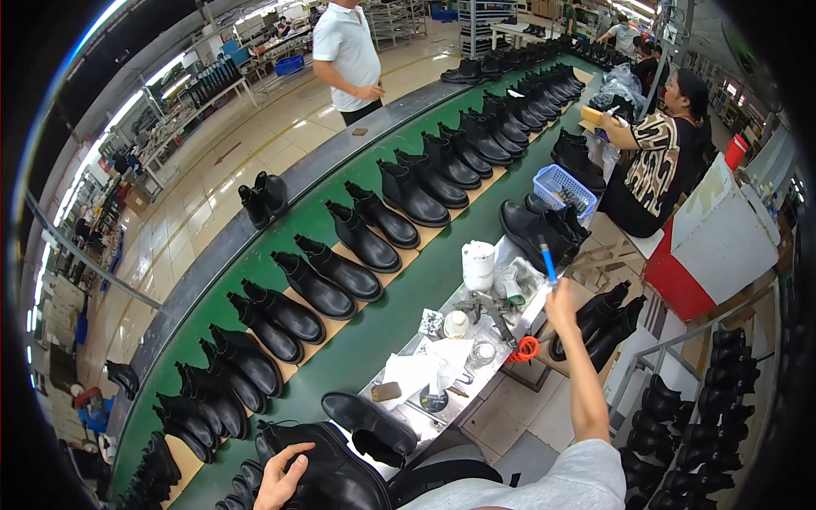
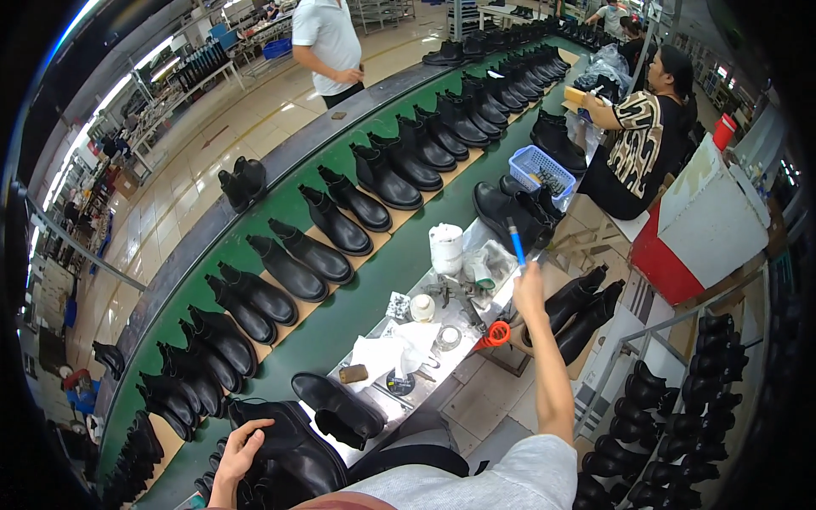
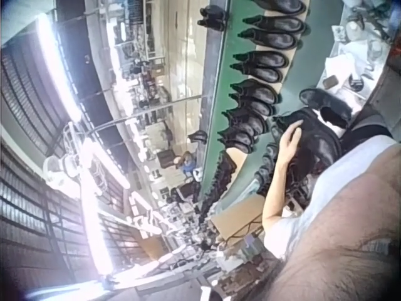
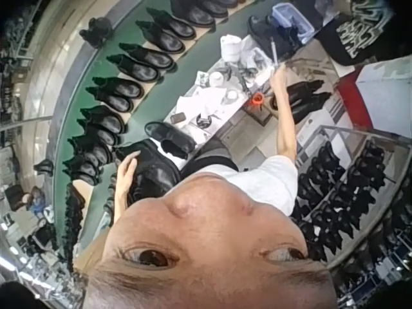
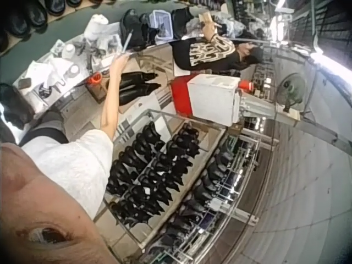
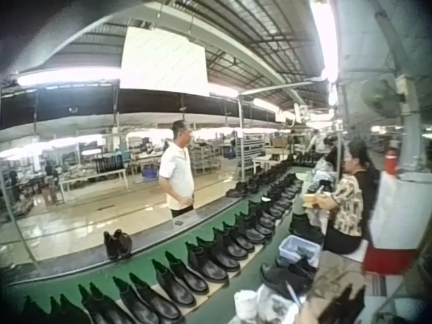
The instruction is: Inspecting and finishing black leather boots on a factory production line.
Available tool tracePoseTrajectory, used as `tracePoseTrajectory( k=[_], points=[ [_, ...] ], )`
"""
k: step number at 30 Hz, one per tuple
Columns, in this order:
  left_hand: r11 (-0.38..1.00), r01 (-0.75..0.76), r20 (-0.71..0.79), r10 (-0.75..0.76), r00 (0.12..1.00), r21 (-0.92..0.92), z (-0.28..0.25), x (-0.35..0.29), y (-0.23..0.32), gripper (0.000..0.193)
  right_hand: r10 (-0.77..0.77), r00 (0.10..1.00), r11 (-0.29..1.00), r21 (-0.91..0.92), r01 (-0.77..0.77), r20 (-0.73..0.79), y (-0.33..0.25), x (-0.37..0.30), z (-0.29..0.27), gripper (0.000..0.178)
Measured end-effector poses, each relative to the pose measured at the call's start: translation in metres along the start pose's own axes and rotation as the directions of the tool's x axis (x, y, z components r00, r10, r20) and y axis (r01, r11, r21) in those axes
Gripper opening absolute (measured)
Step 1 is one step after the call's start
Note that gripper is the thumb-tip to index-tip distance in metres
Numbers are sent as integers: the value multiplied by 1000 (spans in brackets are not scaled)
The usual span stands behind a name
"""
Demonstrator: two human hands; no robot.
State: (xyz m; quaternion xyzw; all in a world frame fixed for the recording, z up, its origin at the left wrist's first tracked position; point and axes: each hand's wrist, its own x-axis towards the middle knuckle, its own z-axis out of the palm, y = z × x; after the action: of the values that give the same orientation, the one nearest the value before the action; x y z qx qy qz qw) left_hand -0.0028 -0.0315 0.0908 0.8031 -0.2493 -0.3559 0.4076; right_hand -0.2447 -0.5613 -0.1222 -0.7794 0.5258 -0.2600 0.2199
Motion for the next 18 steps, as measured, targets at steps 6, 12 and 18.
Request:
tracePoseTrajectory(
  k=[6,12,18],
  points=[
    [970,-165,32,162,986,180,-16,12,-19,56,-232,932,905,414,101,279,-187,-162,-78,25],
    [954,-209,222,160,962,217,-12,23,13,70,-794,564,478,806,350,226,-317,-277,-24,23],
    [972,-147,84,134,987,185,-16,-8,-12,56,-785,334,587,799,131,522,-333,-319,-5,23]
  ],
)
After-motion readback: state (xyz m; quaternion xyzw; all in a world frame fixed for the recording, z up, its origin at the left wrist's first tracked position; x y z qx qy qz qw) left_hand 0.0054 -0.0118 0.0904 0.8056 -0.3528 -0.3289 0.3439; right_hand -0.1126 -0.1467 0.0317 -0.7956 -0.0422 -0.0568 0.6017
